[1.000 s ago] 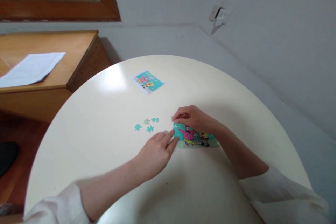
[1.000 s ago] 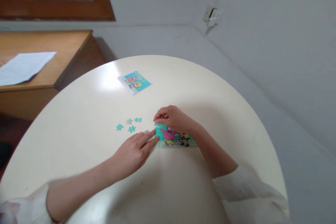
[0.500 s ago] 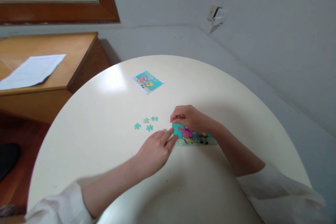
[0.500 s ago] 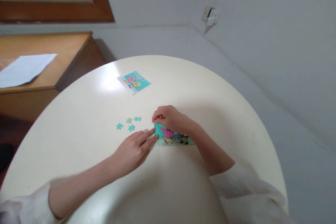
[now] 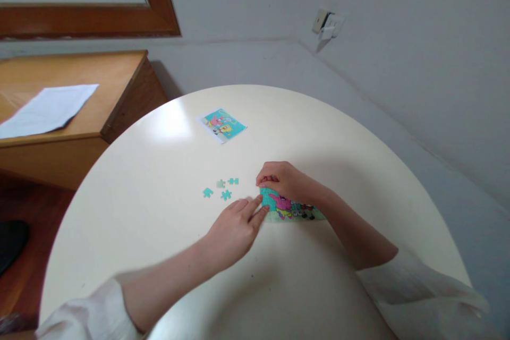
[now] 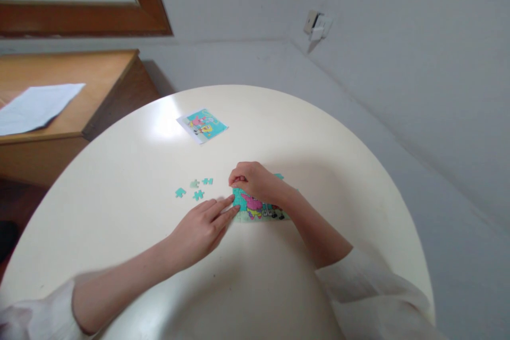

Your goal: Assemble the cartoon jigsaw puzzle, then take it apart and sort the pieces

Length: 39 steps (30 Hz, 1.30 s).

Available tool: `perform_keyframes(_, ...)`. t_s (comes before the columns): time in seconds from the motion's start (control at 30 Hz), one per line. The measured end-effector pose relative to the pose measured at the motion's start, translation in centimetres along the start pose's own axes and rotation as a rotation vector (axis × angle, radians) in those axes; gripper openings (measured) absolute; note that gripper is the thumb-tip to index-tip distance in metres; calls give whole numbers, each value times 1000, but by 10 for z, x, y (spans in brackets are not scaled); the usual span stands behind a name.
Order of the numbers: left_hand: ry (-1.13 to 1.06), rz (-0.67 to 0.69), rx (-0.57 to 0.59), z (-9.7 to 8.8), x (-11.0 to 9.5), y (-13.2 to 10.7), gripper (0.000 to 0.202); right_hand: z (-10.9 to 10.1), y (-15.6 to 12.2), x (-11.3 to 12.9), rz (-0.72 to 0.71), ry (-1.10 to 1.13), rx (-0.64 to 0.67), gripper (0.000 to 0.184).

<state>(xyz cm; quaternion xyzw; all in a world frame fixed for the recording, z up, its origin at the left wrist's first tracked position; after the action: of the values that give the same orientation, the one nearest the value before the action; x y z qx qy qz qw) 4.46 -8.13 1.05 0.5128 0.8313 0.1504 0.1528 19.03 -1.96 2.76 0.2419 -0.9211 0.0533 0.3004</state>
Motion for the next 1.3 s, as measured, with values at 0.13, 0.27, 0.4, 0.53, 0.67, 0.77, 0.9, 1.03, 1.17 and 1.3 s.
perform_keyframes(0.13, -11, -4, -1, 1, 0, 0, 26, 4, 1, -3, -7, -20, -17, 14)
perform_keyframes(0.27, -36, -10, 4, 1, 0, -1, 27, 5, 1, -4, 1, -29, -21, 14)
perform_keyframes(0.4, -45, -16, 11, 1, 1, 0, 27, 5, 1, -2, 18, -3, -3, 13)
perform_keyframes(0.53, -38, -9, 17, 0, 1, 0, 28, 5, 0, 0, 66, 51, 11, 17)
perform_keyframes(0.67, -57, -22, 26, 1, 2, -1, 29, 5, -2, -3, 87, 130, -7, 14)
perform_keyframes(0.77, -51, -19, 16, 2, 2, -2, 29, 3, -3, -11, 130, 227, -61, 10)
perform_keyframes(0.9, -61, -17, 18, 4, 3, -3, 29, 2, 0, -21, 178, 269, -137, 7)
perform_keyframes(1.03, -160, -65, 28, -1, 3, -2, 31, 6, 2, -24, 188, 269, -146, 7)
perform_keyframes(1.17, -544, -249, -30, -10, 8, 0, 35, 7, 2, -24, 191, 273, -156, 7)
perform_keyframes(1.3, -1081, -570, -161, -6, 23, -3, 41, 7, 2, -24, 204, 275, -175, 9)
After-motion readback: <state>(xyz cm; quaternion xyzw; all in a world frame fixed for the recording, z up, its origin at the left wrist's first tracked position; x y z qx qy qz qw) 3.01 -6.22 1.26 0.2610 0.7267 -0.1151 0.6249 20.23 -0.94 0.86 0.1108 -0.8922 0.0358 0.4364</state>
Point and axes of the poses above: each hand's wrist, its own y-axis towards the middle knuckle, its own z-axis out of the palm, x = y × z, the point moved 3 cm from there along y, towards the middle knuckle, and after that the axes turned 5 degrees about -y, right-handed, at the moved point
